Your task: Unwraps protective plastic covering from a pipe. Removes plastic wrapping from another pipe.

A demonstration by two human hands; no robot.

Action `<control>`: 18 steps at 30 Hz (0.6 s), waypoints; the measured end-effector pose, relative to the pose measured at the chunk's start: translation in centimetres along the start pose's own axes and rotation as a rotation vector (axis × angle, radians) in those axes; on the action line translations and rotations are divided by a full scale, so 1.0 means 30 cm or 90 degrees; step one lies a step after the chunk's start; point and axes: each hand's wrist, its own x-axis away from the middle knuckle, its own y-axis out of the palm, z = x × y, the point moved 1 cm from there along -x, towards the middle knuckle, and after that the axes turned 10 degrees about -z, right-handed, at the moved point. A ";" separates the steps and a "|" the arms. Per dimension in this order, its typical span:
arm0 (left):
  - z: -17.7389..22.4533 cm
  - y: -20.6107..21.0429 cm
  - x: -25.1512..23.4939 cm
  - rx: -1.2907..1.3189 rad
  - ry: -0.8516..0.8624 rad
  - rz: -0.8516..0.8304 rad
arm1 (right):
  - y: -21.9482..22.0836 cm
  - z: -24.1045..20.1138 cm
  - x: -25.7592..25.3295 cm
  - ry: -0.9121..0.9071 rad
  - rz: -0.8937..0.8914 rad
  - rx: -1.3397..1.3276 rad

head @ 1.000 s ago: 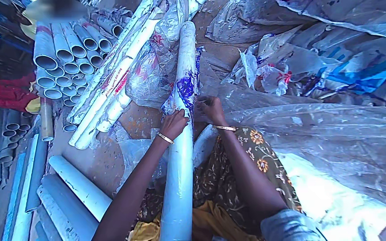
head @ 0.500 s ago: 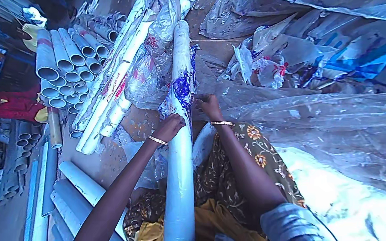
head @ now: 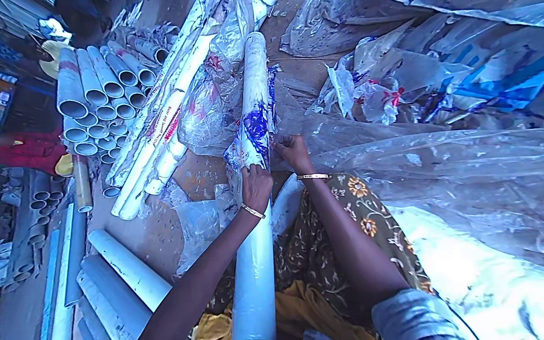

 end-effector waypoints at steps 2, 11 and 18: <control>0.028 -0.058 -0.016 0.059 -0.061 -0.134 | -0.006 -0.003 0.000 0.002 0.002 -0.010; -0.111 -0.169 -0.040 0.512 0.075 0.058 | -0.018 -0.010 0.007 0.020 0.016 0.020; -0.329 -0.037 -0.063 0.378 0.264 0.072 | 0.013 -0.002 -0.011 0.000 0.040 0.003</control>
